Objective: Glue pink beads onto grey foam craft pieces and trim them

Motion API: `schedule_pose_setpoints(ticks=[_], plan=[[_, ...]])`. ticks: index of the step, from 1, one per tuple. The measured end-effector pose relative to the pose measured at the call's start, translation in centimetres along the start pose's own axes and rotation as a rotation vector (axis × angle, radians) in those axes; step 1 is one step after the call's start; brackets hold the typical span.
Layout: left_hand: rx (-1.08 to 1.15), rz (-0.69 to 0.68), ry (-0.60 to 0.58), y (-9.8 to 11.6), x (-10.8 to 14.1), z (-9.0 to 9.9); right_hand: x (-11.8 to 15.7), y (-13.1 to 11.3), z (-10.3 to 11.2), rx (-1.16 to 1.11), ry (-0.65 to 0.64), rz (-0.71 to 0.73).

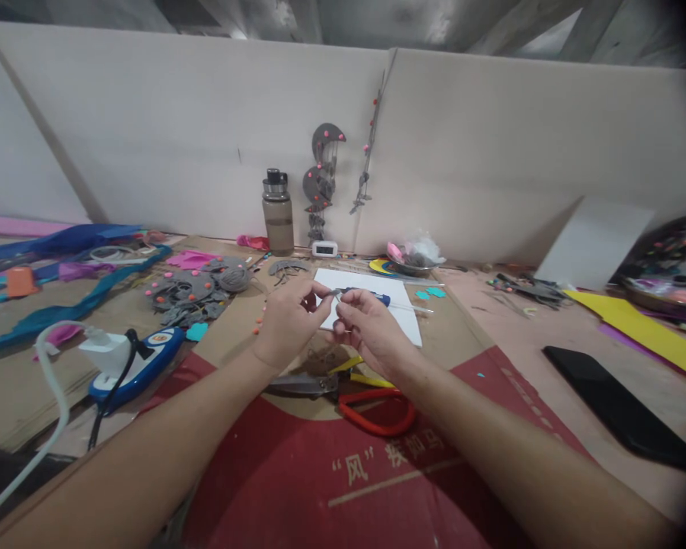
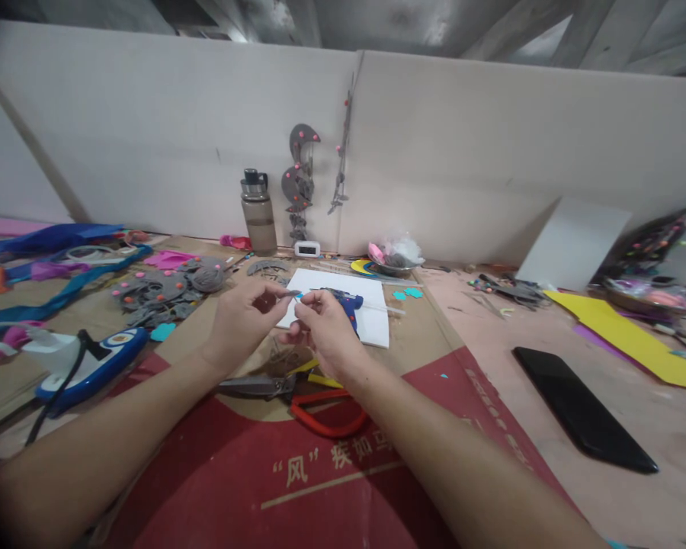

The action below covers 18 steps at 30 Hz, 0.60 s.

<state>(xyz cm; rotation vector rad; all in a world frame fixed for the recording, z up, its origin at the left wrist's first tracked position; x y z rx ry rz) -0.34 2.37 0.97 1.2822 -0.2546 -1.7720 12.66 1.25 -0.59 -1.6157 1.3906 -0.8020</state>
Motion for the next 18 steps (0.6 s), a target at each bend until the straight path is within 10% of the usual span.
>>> schedule_pose_setpoints(ticks=[18], plan=[[0.175, 0.247, -0.116, 0.6, 0.0, -0.4, -0.6, -1.0, 1.6, 0.747, 0.161, 0.425]])
Point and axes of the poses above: each hand's wrist, its own x-axis away from the middle knuckle, its own z-axis out of the back of the hand, y = z × x, the point moved 2 cm from there along -x, towards the middle knuckle, and after that the axes turned 6 degrees about -x, right-handed, at the moved point
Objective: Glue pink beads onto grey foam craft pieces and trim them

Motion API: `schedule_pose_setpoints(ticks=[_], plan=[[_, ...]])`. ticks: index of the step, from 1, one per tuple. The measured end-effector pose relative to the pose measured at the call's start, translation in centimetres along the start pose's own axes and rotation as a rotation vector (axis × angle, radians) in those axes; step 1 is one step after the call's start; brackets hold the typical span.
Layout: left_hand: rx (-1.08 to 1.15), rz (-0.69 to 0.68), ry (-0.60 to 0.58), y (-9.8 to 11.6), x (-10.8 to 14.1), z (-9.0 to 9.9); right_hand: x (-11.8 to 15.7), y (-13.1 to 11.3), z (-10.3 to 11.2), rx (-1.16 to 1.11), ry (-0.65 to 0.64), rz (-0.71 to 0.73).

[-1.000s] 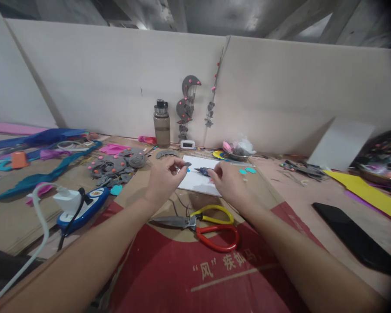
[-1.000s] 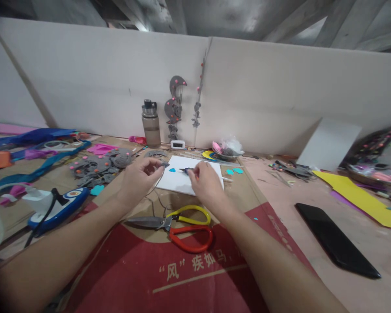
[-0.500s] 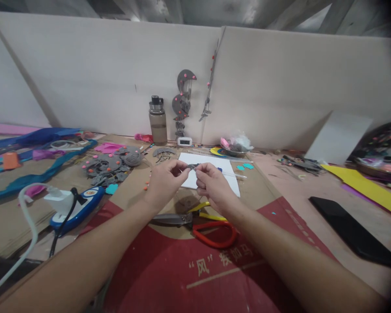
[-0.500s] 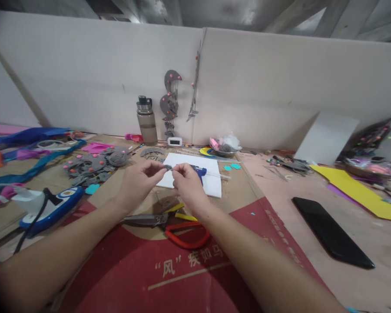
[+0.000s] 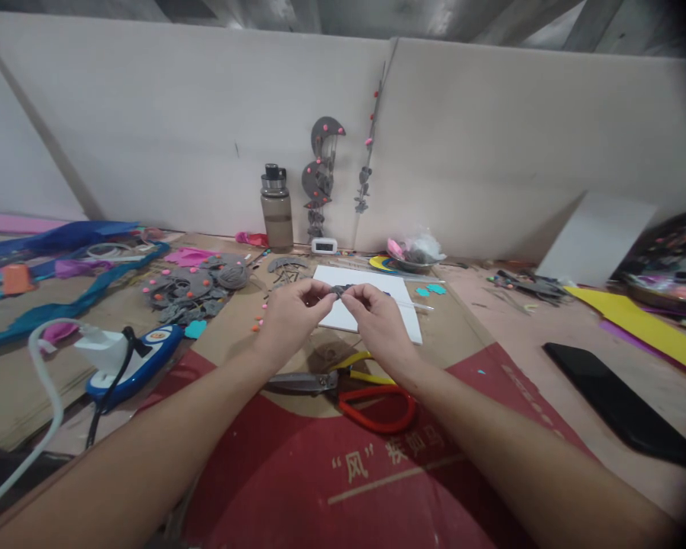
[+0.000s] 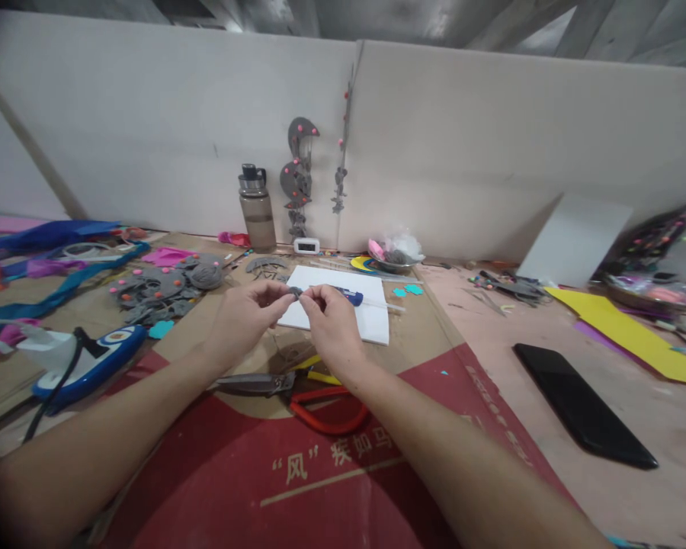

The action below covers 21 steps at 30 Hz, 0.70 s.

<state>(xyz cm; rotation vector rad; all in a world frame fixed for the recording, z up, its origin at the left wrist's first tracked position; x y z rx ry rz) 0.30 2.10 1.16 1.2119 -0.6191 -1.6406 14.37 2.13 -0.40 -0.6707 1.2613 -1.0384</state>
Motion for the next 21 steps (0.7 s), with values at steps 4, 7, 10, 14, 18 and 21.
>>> schedule_pose_setpoints(ticks=[4, 7, 10, 14, 18, 21], plan=[[0.133, 0.067, -0.067, -0.07, 0.0, -0.3, 0.01, 0.07, 0.05, 0.002, 0.016, -0.01], [0.22, 0.085, -0.105, -0.42, -0.08, -0.64, -0.03, 0.07, 0.12, 0.006, 0.028, -0.009], [0.271, 0.116, -0.131, -0.56, -0.13, -0.83, -0.07, 0.06, 0.2, 0.016, 0.032, -0.007], [0.325, 0.162, -0.173, -0.39, -0.09, -0.85, 0.0, -0.06, 0.32, 0.044, 0.037, -0.003], [0.324, 0.179, -0.193, -0.48, -0.09, -0.85, 0.15, -0.22, 0.37, 0.053, 0.038, 0.016], [0.258, 0.163, -0.186, -0.29, -0.05, -0.7, 0.22, -0.27, 0.4, 0.076, 0.046, 0.044]])
Point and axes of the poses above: each hand's wrist, its own x-axis away from the middle knuckle, its own z-axis out of the back of the hand, y = z × x, the point moved 2 cm from there along -x, towards the middle knuckle, and after that the axes turned 6 degrees about -x, right-handed, at the moved point
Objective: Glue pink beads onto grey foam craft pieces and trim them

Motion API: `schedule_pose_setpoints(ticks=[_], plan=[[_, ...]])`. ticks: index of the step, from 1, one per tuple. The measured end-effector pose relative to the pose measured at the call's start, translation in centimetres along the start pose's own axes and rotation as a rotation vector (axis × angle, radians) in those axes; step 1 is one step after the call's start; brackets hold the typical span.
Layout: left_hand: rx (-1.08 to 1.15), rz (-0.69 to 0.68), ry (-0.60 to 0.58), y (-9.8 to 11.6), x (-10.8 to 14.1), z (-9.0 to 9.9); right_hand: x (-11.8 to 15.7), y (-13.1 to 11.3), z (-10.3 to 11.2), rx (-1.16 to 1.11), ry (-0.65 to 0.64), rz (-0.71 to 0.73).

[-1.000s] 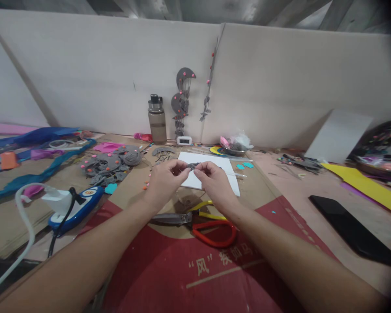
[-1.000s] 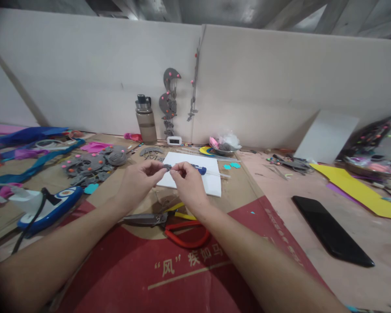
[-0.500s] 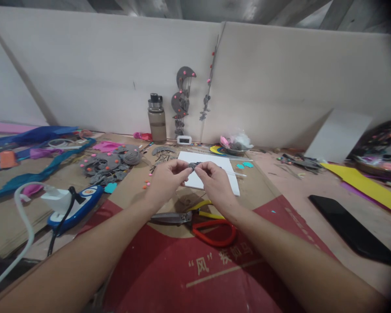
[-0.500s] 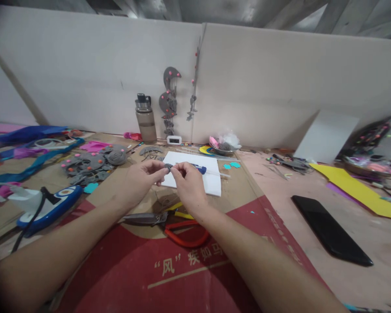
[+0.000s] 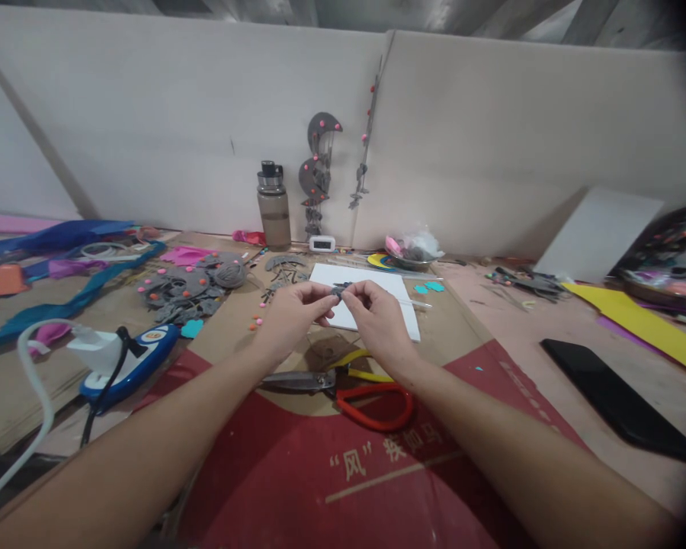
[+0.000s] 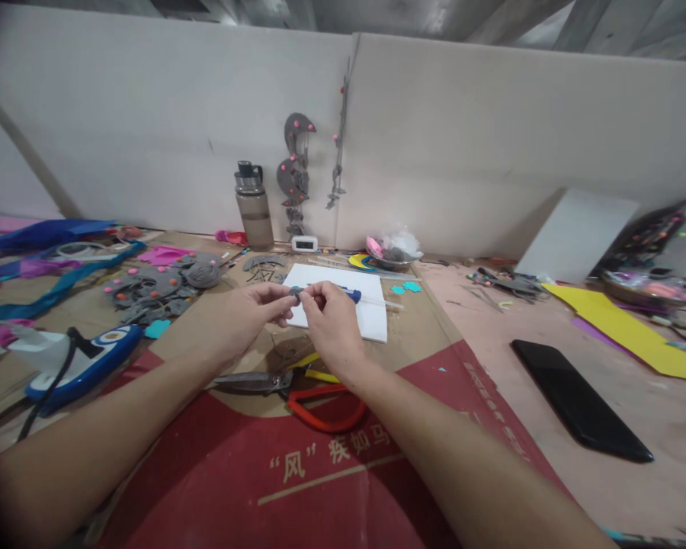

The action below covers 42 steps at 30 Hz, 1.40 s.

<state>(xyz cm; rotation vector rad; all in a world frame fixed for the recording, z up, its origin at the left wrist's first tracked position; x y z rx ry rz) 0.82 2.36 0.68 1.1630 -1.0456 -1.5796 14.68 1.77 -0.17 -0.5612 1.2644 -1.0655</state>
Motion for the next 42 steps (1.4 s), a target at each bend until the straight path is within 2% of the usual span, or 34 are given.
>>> schedule_pose_setpoints(ticks=[6, 16, 23, 29, 36, 42], plan=[[-0.137, -0.02, -0.041, 0.3, -0.1, 0.4, -0.1, 0.1, 0.1, 0.002, 0.005, 0.006], [0.106, -0.086, -0.166, -1.4, -0.8, 0.2, -0.1, 0.1, 0.2, 0.063, 0.017, 0.009], [-0.021, -0.037, -0.093, -0.7, -0.6, 0.3, 0.2, -0.1, 0.0, 0.122, -0.02, 0.102], [0.027, 0.014, -0.068, -0.9, -0.6, 0.2, 0.3, 0.0, 0.1, 0.097, -0.038, 0.109], [0.071, 0.011, -0.1, -1.3, -0.7, 0.2, 0.3, 0.2, 0.1, 0.158, -0.022, 0.185], [0.267, 0.009, -0.174, -1.8, -1.0, -0.1, 0.2, 0.1, 0.3, 0.187, -0.005, 0.242]])
Point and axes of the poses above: each hand's wrist, its own x-axis away from the middle knuckle, its own z-axis out of the back of the hand, y = z × x, the point moved 2 cm from there along -x, towards the middle knuckle, and after that the axes turned 6 degrees about -x, right-handed, at the moved point
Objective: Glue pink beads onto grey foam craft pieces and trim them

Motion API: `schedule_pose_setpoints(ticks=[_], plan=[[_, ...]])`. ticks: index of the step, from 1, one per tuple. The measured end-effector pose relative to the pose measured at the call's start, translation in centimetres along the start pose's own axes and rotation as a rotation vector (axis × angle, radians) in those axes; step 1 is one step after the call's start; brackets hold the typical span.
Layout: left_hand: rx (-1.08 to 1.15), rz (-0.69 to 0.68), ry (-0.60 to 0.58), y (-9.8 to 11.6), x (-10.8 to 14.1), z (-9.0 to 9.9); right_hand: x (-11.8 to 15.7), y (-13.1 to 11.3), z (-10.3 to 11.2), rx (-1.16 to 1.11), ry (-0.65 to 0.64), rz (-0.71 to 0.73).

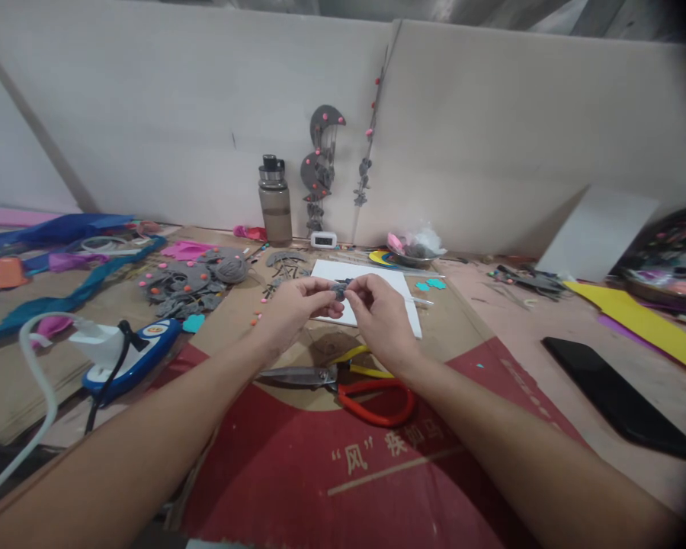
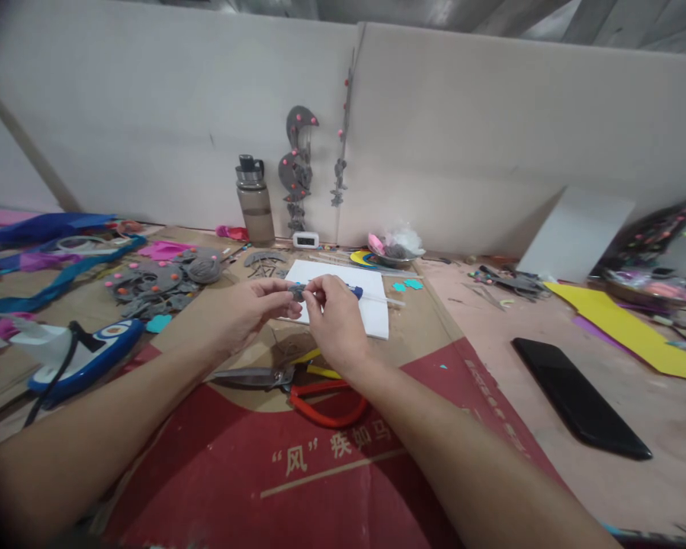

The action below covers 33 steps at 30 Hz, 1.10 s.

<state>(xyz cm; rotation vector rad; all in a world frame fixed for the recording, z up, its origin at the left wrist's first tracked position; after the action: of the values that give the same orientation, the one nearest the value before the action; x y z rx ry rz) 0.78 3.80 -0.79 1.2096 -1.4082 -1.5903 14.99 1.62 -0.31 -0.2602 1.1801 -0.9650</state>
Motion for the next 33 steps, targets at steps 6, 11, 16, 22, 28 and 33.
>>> schedule_pose_setpoints(ticks=[6, 11, 16, 22, 28, 33], plan=[[0.013, -0.015, 0.038, -0.4, -0.1, 0.2, -0.1, -0.4, 0.1, -0.005, -0.016, 0.024], [-0.017, -0.013, 0.041, -0.2, -0.1, 0.2, -0.1, -0.4, 0.1, 0.004, -0.026, 0.012], [-0.132, -0.018, 0.054, 0.4, 0.2, 0.2, -0.1, -0.5, 0.1, 0.003, -0.037, -0.006], [-0.264, -0.079, 0.069, 0.7, 0.4, 0.1, -0.1, -0.6, 0.1, -0.014, -0.037, -0.018], [-0.287, -0.097, 0.064, 0.8, 0.6, -0.1, -0.1, -0.7, 0.1, 0.02, -0.039, -0.019], [-0.473, -0.135, 0.138, 1.7, 1.1, -0.1, 0.1, -1.3, 0.2, 0.089, -0.078, 0.072]])
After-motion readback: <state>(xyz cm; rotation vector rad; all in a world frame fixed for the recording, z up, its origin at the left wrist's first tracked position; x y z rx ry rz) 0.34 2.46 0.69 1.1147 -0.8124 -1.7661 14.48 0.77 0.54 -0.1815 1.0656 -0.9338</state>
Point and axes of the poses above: each hand's wrist, its own x-axis away from the middle knuckle, its own z-axis out of the back of the hand, y = z × x, the point moved 2 cm from there along -x, towards the middle knuckle, and after that the axes turned 6 degrees about -x, right-handed, at the moved point
